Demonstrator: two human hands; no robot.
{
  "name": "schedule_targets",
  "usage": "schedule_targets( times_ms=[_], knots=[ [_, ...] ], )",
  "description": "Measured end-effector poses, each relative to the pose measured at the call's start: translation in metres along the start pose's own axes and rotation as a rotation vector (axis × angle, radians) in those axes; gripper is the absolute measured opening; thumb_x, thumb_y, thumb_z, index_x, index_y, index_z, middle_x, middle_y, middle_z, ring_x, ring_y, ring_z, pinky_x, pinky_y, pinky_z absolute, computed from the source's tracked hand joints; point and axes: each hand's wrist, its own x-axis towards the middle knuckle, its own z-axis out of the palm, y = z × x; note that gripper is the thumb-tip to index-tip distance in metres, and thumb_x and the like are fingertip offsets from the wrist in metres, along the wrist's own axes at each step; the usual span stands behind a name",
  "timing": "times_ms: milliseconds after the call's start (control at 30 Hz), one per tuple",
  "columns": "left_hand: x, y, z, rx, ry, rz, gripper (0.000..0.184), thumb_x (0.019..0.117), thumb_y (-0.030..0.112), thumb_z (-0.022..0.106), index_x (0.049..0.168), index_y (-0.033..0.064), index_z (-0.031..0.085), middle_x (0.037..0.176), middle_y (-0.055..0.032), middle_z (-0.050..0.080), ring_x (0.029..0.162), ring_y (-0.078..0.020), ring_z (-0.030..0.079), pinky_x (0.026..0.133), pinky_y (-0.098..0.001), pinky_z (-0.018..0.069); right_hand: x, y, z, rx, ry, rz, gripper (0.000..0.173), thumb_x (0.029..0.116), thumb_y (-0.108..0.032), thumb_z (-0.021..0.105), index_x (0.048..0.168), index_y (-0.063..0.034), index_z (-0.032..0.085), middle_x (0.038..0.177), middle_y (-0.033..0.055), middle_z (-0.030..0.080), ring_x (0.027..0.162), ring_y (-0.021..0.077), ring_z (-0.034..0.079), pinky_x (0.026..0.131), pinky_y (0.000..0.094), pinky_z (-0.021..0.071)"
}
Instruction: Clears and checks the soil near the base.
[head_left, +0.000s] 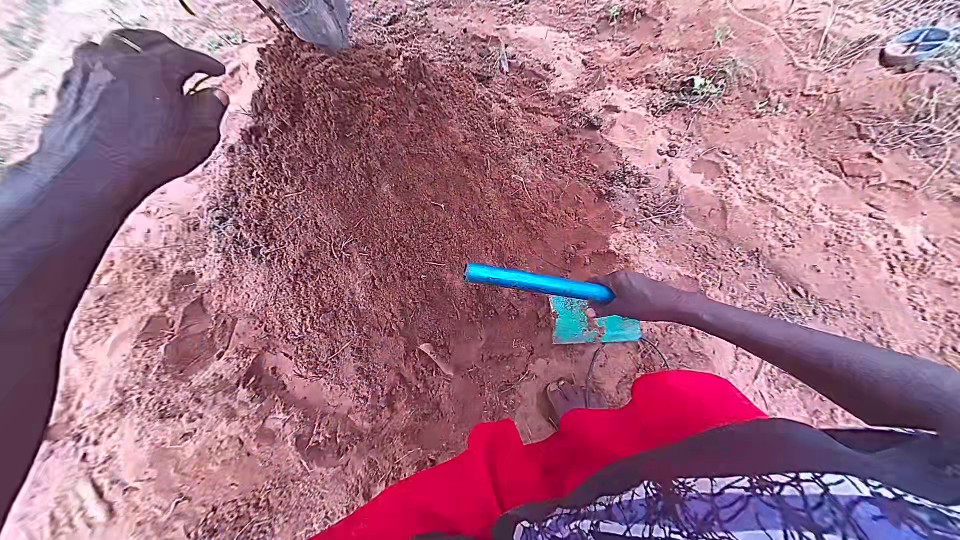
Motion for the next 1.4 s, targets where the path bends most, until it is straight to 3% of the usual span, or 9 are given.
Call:
schedule_targets(
  times_ms=[200,367,433,533,633,700,967,1267,1400],
  knots=[
    [-0.043,0.062,0.032,-0.144,-0.391,-0.092,0.046,0.1048,0.045,0.056,0.129,0.0069,0.068,0.123,-0.0322,0.065,0.118,-0.0566,0.058,0.092,-0.0810,0.0372,-0.010,-0.025,0.014,0.220,0.170,0.003,0.037,0.0970,-0.034,0.073,0.115,-0.0031,0.067,0.093,0.0125,0.065,0.083,0.0249,0.060,0.079,0.0492,0.0480],
    [-0.127,0.172,0.098,-0.818,-0.967,-0.117,0.055,0.1070,0.038,0.047,0.151,0.0052,0.045,0.147,-0.0127,0.054,0.132,-0.0206,0.055,0.109,-0.0414,0.0451,0.002,-0.066,0.019,0.744,0.181,-0.045,0.033,0.0993,-0.026,0.070,0.120,-0.0035,0.057,0.082,0.0023,0.054,0.061,0.0073,0.051,0.060,0.0241,0.0471],
    [-0.144,0.207,0.123,-1.085,-0.890,-0.190,0.064,0.1024,0.037,0.051,0.156,0.0045,0.036,0.151,-0.0106,0.050,0.135,-0.0167,0.051,0.111,-0.0352,0.0435,0.012,-0.087,0.027,0.760,0.064,-0.120,0.043,0.1029,-0.022,0.064,0.136,-0.0011,0.046,0.098,0.0084,0.056,0.075,0.0119,0.059,0.072,0.0278,0.0531],
    [-0.152,0.249,0.153,-1.459,-0.506,-0.492,0.019,0.1030,0.009,0.055,0.118,-0.0026,0.058,0.103,-0.0092,0.074,0.096,-0.0148,0.072,0.088,-0.0311,0.0577,0.027,-0.103,0.037,0.466,-0.124,-0.261,0.055,0.1032,-0.015,0.061,0.148,0.0052,0.038,0.124,0.0262,0.060,0.110,0.0336,0.063,0.097,0.0497,0.0486],
    [-0.164,0.257,0.174,-1.467,-0.449,-0.673,0.005,0.1059,0.004,0.050,0.104,0.0005,0.053,0.069,-0.0009,0.064,0.061,-0.0113,0.067,0.064,-0.0274,0.0604,0.039,-0.075,0.019,0.162,-0.053,-0.264,0.031,0.1046,-0.023,0.061,0.122,0.0018,0.069,0.109,0.0225,0.070,0.104,0.0376,0.065,0.091,0.0593,0.0470],
    [-0.181,0.243,0.185,-1.384,-0.466,-0.554,0.004,0.1011,0.003,0.053,0.105,0.0005,0.053,0.069,0.0043,0.061,0.057,-0.0064,0.064,0.061,-0.0236,0.0593,0.058,-0.023,-0.012,0.195,0.256,-0.099,0.024,0.1044,-0.022,0.061,0.108,-0.0010,0.072,0.095,0.0167,0.070,0.090,0.0317,0.067,0.083,0.0551,0.0504],
    [-0.275,0.193,0.248,-1.386,-0.106,-0.437,0.006,0.0927,0.014,0.064,0.092,0.0156,0.070,0.074,0.0145,0.070,0.062,0.0033,0.064,0.061,-0.0168,0.0565,0.138,0.191,-0.127,0.285,0.760,0.459,0.053,0.1039,-0.019,0.053,0.152,0.0010,0.042,0.142,0.0367,0.052,0.132,0.0538,0.052,0.105,0.0703,0.0415],
    [-0.262,0.193,0.249,-1.448,-0.085,-0.558,0.011,0.0956,0.020,0.062,0.089,0.0203,0.071,0.068,0.0128,0.069,0.052,0.0039,0.059,0.051,-0.0140,0.0515,0.214,0.192,-0.132,0.230,0.657,0.560,0.094,0.0879,-0.068,0.068,0.159,-0.0135,0.038,0.163,0.0339,0.024,0.150,0.0575,0.019,0.112,0.0763,0.0259],
    [-0.257,0.183,0.249,-1.452,-0.078,-0.575,0.011,0.0971,0.024,0.062,0.092,0.0233,0.072,0.068,0.0130,0.070,0.050,0.0037,0.059,0.049,-0.0141,0.0513,0.215,0.200,-0.129,0.347,0.702,0.448,0.078,0.0870,-0.053,0.078,0.145,-0.0067,0.052,0.145,0.0374,0.047,0.137,0.0569,0.041,0.106,0.0740,0.0351]
  ],
)
